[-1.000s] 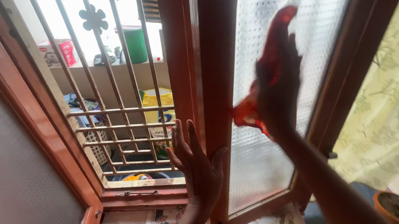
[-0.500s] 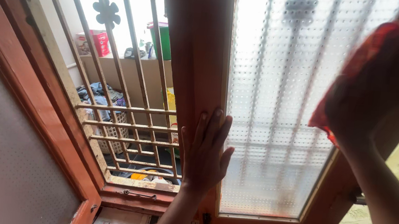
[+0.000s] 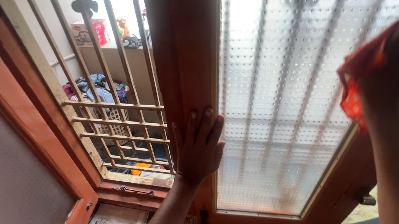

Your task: The person wipes the wooden frame and textured glass of a window using an orange cloth. They move the cloth along the vertical and horizontal frame sections and the glass surface, repeatedly wiping the same areas.

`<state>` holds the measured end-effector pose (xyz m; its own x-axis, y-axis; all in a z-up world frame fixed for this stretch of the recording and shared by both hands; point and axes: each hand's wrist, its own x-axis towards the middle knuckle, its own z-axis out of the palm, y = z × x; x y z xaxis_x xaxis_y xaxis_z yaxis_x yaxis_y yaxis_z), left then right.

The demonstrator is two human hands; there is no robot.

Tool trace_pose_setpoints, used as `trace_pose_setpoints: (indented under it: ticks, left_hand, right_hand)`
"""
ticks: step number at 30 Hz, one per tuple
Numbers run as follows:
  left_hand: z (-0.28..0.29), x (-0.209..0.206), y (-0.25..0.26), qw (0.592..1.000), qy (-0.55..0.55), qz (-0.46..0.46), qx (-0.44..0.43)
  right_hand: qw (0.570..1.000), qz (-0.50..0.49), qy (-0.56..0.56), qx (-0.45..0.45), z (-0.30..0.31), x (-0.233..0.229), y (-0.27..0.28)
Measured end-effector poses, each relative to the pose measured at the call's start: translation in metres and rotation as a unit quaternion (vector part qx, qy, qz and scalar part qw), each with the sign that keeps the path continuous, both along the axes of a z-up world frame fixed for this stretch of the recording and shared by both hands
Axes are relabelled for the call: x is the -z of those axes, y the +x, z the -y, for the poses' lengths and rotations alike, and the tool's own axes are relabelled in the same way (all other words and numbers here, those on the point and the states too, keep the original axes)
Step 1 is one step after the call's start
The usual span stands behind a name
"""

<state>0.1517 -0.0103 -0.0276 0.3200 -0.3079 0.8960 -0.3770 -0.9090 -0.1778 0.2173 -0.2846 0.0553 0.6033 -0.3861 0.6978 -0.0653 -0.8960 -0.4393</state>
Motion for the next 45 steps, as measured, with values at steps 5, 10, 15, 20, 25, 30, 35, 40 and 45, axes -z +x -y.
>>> trace_pose_setpoints:
  ticks: [5, 10, 15, 20, 25, 30, 35, 40, 45]
  left_hand:
    - [0.001, 0.0, -0.002, 1.0, -0.001, -0.004, 0.011]
    - [-0.001, -0.002, -0.002, 0.999, -0.006, -0.015, 0.03]
    - [-0.003, 0.0, -0.002, 0.999, -0.011, -0.008, 0.045]
    - [-0.005, 0.007, -0.002, 0.999, -0.005, -0.023, 0.037]
    - [-0.002, 0.003, 0.003, 1.0, 0.002, 0.002, 0.025]
    - [-0.005, 0.005, 0.002, 1.0, 0.009, -0.005, 0.029]
    - [-0.005, 0.0, 0.001, 0.998, -0.003, -0.033, 0.052]
    - [-0.004, -0.006, -0.004, 0.997, -0.005, -0.052, 0.053]
    - [-0.003, -0.009, 0.0, 0.996, -0.018, -0.04, 0.074]
  right_hand:
    - [1.0, 0.016, -0.005, -0.006, -0.006, 0.02, -0.016]
    - [0.997, 0.067, -0.028, -0.02, -0.026, 0.036, -0.027]
    - [0.99, 0.13, -0.055, -0.026, -0.038, 0.069, -0.051]
    - [0.975, 0.206, -0.08, -0.036, -0.06, 0.108, -0.094]
    - [0.975, 0.21, -0.067, -0.019, -0.084, 0.1, -0.089]
    - [0.975, 0.212, -0.063, 0.002, -0.085, 0.104, -0.084]
    - [0.972, 0.218, -0.09, -0.002, -0.086, 0.106, -0.086]
    - [0.961, 0.26, -0.066, -0.061, -0.082, 0.093, -0.101]
    - [0.908, 0.293, 0.225, -0.197, -0.085, 0.105, -0.155]
